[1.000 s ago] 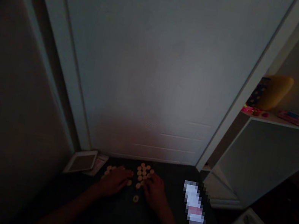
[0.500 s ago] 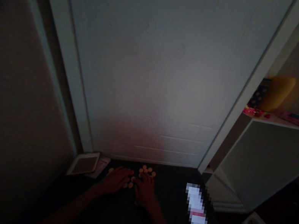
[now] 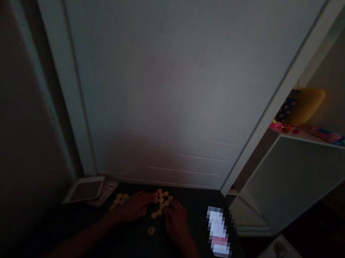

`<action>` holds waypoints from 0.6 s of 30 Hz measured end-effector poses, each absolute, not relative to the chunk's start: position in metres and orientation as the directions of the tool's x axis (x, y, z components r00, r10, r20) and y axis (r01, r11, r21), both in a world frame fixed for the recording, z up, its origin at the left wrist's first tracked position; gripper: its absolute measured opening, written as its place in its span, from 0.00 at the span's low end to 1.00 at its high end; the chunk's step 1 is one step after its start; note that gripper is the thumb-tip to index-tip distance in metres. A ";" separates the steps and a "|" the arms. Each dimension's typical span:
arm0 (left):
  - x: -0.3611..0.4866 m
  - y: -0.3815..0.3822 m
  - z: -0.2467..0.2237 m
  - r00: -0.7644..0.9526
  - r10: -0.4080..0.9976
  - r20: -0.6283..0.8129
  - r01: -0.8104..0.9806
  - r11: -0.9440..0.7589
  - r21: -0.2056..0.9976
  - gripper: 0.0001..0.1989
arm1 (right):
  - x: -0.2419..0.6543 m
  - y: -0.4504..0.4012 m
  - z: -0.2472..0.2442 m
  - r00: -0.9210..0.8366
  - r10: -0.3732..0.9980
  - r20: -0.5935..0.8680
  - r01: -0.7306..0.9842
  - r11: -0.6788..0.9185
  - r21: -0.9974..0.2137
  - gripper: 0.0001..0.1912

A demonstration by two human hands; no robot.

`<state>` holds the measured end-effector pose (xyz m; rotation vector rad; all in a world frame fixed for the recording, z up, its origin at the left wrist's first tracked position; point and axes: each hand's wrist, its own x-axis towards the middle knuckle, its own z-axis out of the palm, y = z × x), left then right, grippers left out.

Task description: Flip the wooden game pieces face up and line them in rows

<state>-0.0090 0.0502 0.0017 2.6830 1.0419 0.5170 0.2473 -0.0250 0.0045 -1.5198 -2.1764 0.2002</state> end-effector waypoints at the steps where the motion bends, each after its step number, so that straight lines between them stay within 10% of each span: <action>1: -0.010 0.049 0.001 0.688 0.684 0.243 0.607 -0.726 0.324 0.27 | 0.247 -0.028 0.005 -0.291 0.911 0.293 0.839 0.390 -0.379 0.20; 18: -0.019 0.040 0.005 0.692 0.684 0.232 0.621 -0.727 0.293 0.24 | 0.216 -0.031 0.004 -0.371 0.896 0.243 0.825 0.438 -0.358 0.26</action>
